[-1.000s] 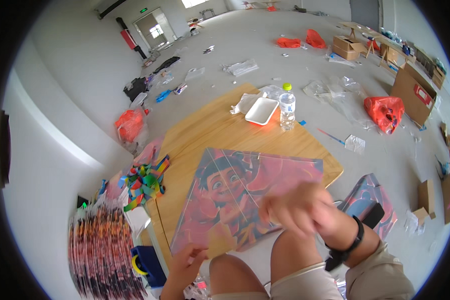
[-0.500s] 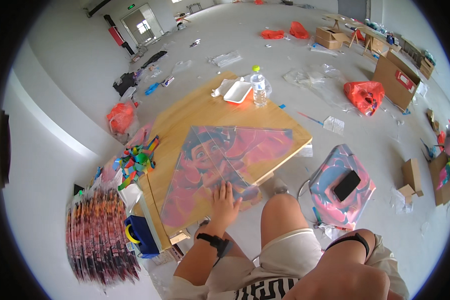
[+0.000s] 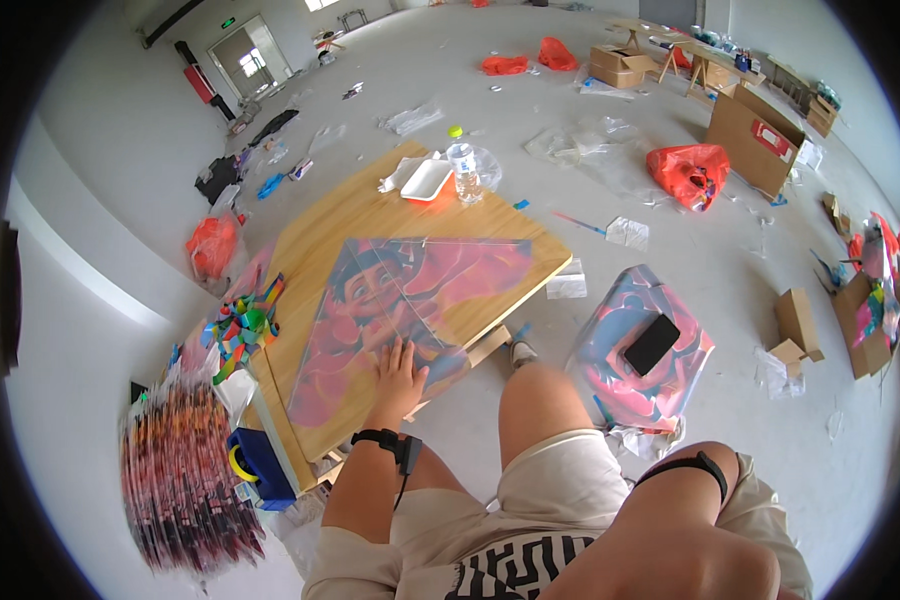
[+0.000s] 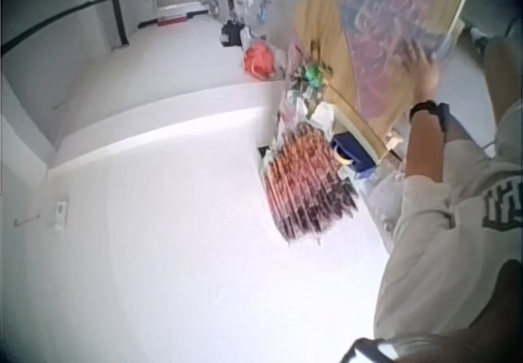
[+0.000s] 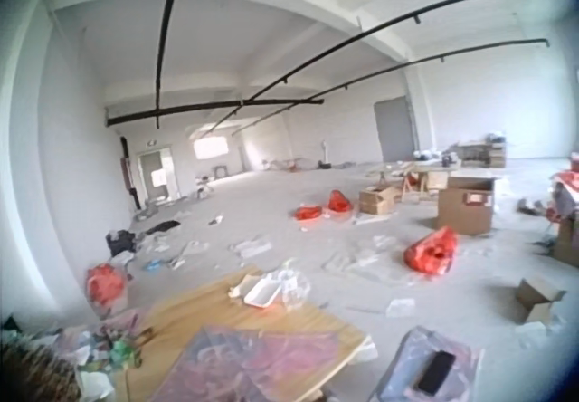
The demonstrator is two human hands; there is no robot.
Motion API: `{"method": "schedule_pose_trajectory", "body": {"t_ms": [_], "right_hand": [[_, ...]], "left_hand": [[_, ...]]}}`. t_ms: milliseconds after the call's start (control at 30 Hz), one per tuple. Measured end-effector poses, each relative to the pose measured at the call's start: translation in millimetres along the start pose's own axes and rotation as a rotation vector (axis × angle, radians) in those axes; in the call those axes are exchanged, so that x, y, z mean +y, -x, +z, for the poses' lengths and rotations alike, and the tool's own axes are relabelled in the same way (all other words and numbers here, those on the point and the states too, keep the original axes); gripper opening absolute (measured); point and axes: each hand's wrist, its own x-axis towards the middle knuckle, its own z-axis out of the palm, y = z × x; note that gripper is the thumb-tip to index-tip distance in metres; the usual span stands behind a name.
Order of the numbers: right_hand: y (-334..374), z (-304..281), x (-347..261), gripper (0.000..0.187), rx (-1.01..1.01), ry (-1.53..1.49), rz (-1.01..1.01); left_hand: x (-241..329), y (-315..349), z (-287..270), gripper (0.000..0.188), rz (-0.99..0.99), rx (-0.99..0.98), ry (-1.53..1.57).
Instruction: The recorder is assembling colorful kites on a large table.
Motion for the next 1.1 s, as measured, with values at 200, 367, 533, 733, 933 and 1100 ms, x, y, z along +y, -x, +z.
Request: {"method": "schedule_pose_trajectory", "body": {"t_ms": [200,367,533,733,933,1100], "right_hand": [[-5,-6,-10,0.063,-0.152,-0.017,0.004],[48,-34,9,0.063,-0.078,-0.008,-0.070],[181,-93,55,0.064,0.625,-0.133,0.375],[259,-142,124,0.063,1.110,-0.047,0.648],[281,-154,147,0.061,1.237,-0.188,0.778],[286,-162,151,0.059,1.200,-0.208,0.758]], "left_hand": [[4,-7,1,0.071,0.003,0.049,-0.058],[5,0,9,0.070,-0.028,0.227,-0.064],[46,-8,-7,0.062,0.222,0.369,-0.135],[42,-8,7,0.055,0.197,0.353,-0.072],[40,-6,5,0.055,0.191,0.338,-0.034],[42,-8,3,0.051,0.186,0.342,0.000]]}}
